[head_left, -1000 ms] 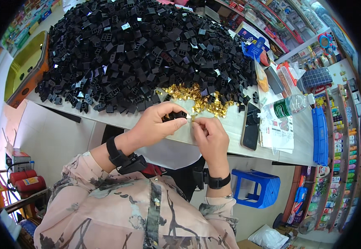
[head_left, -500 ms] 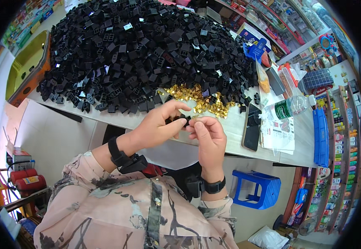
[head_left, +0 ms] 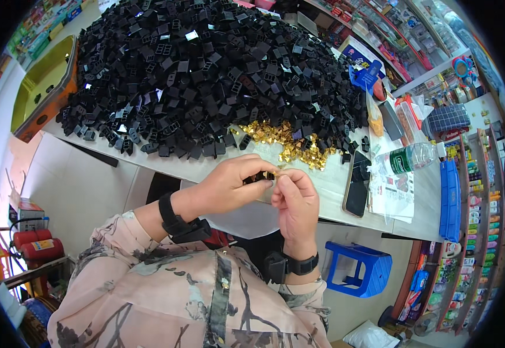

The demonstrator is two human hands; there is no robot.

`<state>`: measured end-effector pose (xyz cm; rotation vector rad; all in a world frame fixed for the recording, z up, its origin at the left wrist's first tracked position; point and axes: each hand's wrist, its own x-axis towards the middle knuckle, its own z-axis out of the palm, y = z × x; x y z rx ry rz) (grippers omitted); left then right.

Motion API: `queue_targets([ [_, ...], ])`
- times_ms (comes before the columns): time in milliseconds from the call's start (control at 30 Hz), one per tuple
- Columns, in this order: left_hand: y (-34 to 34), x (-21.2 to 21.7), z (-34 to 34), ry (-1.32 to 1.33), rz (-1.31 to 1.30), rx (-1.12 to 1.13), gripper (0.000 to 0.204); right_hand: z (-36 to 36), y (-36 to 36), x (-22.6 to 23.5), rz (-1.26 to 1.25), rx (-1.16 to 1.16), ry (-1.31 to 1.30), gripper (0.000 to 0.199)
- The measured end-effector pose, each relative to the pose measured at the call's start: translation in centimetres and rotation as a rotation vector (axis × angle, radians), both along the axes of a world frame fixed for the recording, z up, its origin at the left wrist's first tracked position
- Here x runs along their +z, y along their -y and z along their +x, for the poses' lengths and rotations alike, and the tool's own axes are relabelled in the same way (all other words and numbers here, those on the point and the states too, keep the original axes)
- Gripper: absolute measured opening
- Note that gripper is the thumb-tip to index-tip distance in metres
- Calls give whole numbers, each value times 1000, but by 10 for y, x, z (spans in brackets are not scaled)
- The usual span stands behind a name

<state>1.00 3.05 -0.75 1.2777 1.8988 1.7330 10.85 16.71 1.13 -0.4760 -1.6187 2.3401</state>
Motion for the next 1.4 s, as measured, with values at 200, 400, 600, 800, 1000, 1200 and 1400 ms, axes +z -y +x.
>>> queue_targets([
  [200, 1, 4, 3, 41, -73, -13, 27, 9, -11, 0, 124, -23, 79, 8],
  [400, -3, -3, 3, -80, -12, 0, 28, 8, -7, 1, 159, 6, 85, 8],
  [600, -6, -9, 9, -157, 10, 52, 27, 13, -13, -1, 240, 82, 134, 10],
  [800, -7, -5, 10, -274, -66, 20, 27, 16, -20, -8, 427, 110, 131, 12],
  [1000, -1, -6, 10, -282, -51, 19, 30, 12, -24, -3, 333, 232, 146, 13],
  [1200, -2, -4, 9, -257, 22, -24, 28, 14, -29, 0, 266, 241, 129, 11],
  [1400, -1, -1, 11, 313, -27, -79, 25, 19, -43, -5, 306, 56, 117, 11],
])
